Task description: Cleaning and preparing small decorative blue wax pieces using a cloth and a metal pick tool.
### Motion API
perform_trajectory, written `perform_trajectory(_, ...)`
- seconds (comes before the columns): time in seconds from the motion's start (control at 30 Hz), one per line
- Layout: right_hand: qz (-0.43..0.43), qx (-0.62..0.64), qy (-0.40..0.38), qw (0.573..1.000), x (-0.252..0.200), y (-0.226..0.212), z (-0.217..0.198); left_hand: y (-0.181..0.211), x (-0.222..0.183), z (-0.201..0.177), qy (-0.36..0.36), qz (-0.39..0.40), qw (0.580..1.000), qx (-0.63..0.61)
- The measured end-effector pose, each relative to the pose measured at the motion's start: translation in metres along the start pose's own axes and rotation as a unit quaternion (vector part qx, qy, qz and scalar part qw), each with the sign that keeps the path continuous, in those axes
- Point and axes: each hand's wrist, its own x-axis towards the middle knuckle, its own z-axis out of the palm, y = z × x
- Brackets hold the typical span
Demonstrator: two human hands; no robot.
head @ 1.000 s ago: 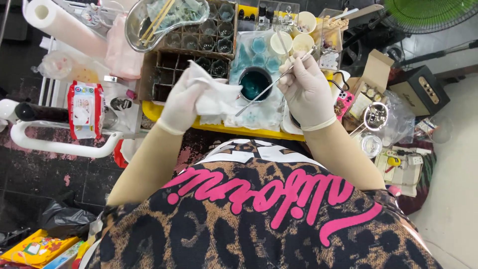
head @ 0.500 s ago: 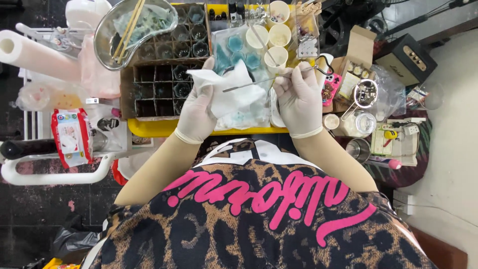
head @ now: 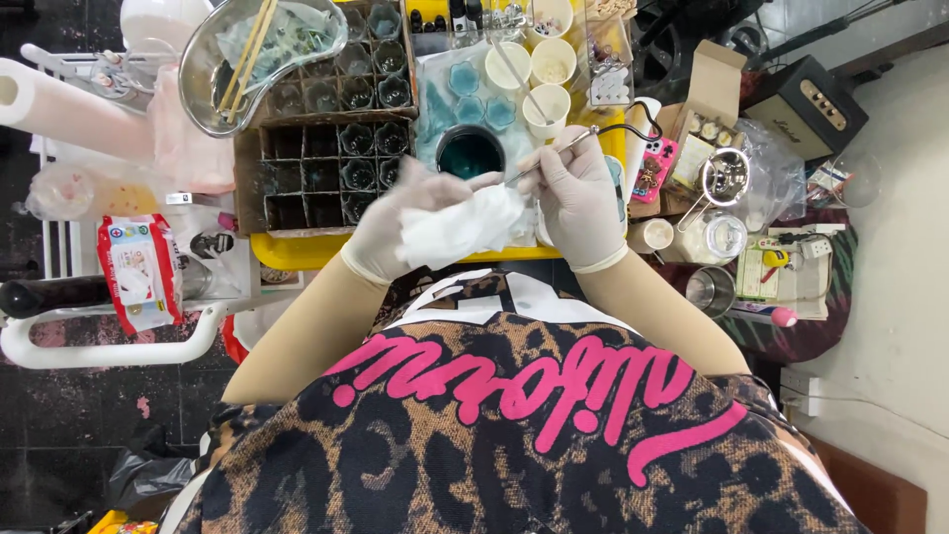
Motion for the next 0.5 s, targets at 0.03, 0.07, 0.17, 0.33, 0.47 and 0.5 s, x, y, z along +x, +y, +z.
perform_trajectory(0.03,0.0,0.0,-0.001,1.0,0.001,-0.001,0.003,-0.002,-0.002,-0.016,0.0,0.001,1.0,0.001)
perform_trajectory(0.07,0.011,-0.037,-0.018,0.999,0.001,-0.003,0.006,-0.003,-0.004,-0.033,0.074,-0.032,0.977,0.195)
perform_trajectory(0.17,0.029,-0.098,-0.05,0.994,0.003,0.001,0.009,-0.01,-0.003,-0.045,0.133,-0.089,0.904,0.397)
perform_trajectory(0.33,0.032,-0.1,-0.074,0.992,0.004,0.004,0.012,-0.028,-0.003,-0.069,0.126,-0.075,0.898,0.415)
perform_trajectory(0.47,0.006,-0.07,-0.023,0.997,0.006,0.0,0.008,-0.033,-0.01,-0.073,0.138,-0.07,0.92,0.359)
perform_trajectory(0.5,-0.009,-0.064,-0.01,0.998,0.007,-0.003,0.009,-0.03,-0.01,-0.067,0.143,-0.076,0.909,0.384)
